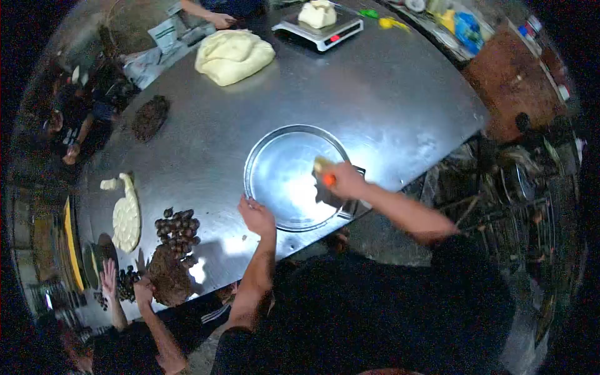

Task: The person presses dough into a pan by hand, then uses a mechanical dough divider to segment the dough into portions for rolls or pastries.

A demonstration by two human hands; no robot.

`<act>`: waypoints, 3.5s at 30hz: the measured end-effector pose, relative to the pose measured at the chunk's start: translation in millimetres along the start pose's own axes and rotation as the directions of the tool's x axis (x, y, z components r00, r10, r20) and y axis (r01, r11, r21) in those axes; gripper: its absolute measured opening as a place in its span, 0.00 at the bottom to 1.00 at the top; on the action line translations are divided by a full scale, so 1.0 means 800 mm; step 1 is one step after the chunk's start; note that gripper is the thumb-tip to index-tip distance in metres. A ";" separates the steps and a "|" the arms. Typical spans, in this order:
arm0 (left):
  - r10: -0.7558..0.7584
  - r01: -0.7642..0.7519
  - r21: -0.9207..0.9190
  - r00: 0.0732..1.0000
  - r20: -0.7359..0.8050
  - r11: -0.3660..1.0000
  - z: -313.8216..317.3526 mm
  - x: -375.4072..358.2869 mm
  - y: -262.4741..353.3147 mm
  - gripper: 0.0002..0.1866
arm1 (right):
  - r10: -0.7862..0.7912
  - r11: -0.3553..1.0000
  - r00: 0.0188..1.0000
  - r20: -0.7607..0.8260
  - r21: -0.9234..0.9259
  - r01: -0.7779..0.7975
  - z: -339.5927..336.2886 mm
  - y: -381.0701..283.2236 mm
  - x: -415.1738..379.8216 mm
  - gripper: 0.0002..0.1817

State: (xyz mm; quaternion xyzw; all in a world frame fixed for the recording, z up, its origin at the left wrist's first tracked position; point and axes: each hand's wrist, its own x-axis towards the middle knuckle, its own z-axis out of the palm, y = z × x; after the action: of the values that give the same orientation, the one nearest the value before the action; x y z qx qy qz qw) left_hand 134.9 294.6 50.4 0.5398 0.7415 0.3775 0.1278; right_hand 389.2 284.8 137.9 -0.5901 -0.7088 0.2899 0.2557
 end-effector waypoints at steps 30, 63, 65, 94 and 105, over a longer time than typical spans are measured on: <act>-0.113 0.119 0.080 0.990 -0.082 0.990 -0.022 -0.021 0.019 0.15 | 0.064 0.876 0.963 0.263 0.446 -0.181 0.025 -0.018 -0.029 0.13; -0.423 0.400 -0.521 0.902 0.080 0.754 -0.339 -0.114 -0.357 0.11 | 0.662 0.254 0.690 0.294 0.778 -0.575 0.245 -0.081 0.200 0.08; -0.459 0.469 -0.317 0.881 0.112 0.824 -0.369 -0.152 -0.376 0.11 | 0.656 0.253 0.688 0.310 0.769 -0.587 0.267 -0.101 0.252 0.08; -0.731 0.736 0.106 0.677 -0.087 0.669 -0.438 -0.307 -0.319 0.13 | 0.621 0.307 0.731 0.284 0.770 -0.560 0.300 -0.107 0.468 0.12; -0.672 0.672 -0.201 0.737 0.080 0.713 -0.300 -0.253 -0.183 0.16 | 0.631 0.516 0.751 0.197 0.615 -0.596 0.238 -0.101 0.372 0.13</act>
State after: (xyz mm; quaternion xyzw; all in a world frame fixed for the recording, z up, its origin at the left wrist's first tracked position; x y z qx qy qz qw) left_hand -33.8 -7.3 68.3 0.2168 0.8411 0.3833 0.3142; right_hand 147.6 546.5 67.9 -0.6829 -0.3032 0.5706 0.3409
